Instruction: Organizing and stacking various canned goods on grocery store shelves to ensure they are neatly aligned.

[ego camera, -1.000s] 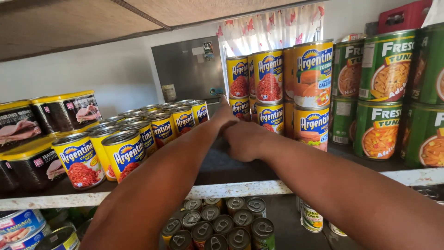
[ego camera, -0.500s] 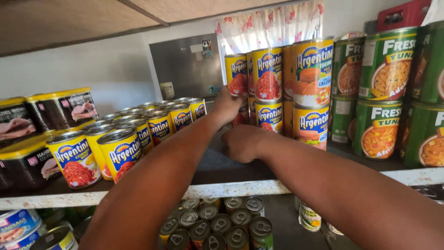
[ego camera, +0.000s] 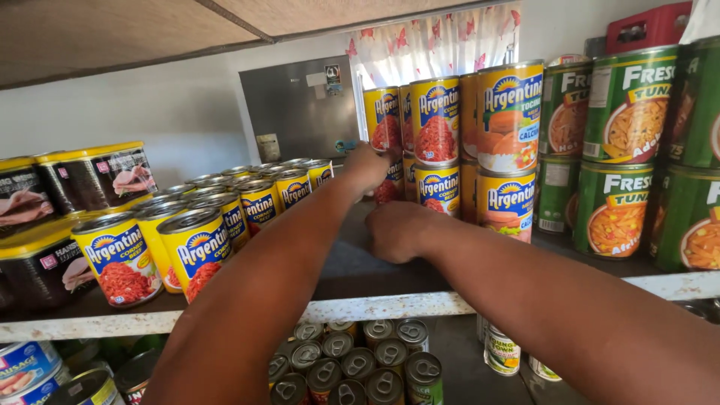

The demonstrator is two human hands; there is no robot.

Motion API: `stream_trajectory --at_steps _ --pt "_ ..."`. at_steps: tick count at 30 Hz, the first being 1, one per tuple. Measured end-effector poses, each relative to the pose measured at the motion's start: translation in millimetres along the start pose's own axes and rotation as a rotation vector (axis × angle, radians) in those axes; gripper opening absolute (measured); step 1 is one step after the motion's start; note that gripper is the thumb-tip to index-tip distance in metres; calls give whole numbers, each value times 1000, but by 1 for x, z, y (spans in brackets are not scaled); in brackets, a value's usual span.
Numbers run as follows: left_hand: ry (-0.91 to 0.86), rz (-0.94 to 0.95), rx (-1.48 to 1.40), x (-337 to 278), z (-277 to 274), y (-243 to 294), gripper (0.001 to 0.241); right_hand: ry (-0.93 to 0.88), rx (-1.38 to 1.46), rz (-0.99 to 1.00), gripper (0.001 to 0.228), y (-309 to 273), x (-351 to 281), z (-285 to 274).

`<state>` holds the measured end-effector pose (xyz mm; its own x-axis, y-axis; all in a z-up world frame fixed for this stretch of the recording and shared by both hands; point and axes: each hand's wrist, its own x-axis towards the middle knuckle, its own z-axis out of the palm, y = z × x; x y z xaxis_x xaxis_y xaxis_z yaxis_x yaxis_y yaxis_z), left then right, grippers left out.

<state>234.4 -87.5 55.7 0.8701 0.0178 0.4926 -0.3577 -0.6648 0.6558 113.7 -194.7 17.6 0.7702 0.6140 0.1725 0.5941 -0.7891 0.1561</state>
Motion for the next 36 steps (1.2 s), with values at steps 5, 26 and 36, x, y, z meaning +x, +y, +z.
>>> stream_trajectory --at_steps 5,26,36 --pt "-8 -28 37 -3 -2 5 67 -6 -18 18 39 2 2 3" --pt "-74 -115 -51 -20 -11 18 65 28 54 74 39 -2 -5 -4" --pt "110 272 774 -25 -55 10 28 112 -27 31 32 3 -2 0"
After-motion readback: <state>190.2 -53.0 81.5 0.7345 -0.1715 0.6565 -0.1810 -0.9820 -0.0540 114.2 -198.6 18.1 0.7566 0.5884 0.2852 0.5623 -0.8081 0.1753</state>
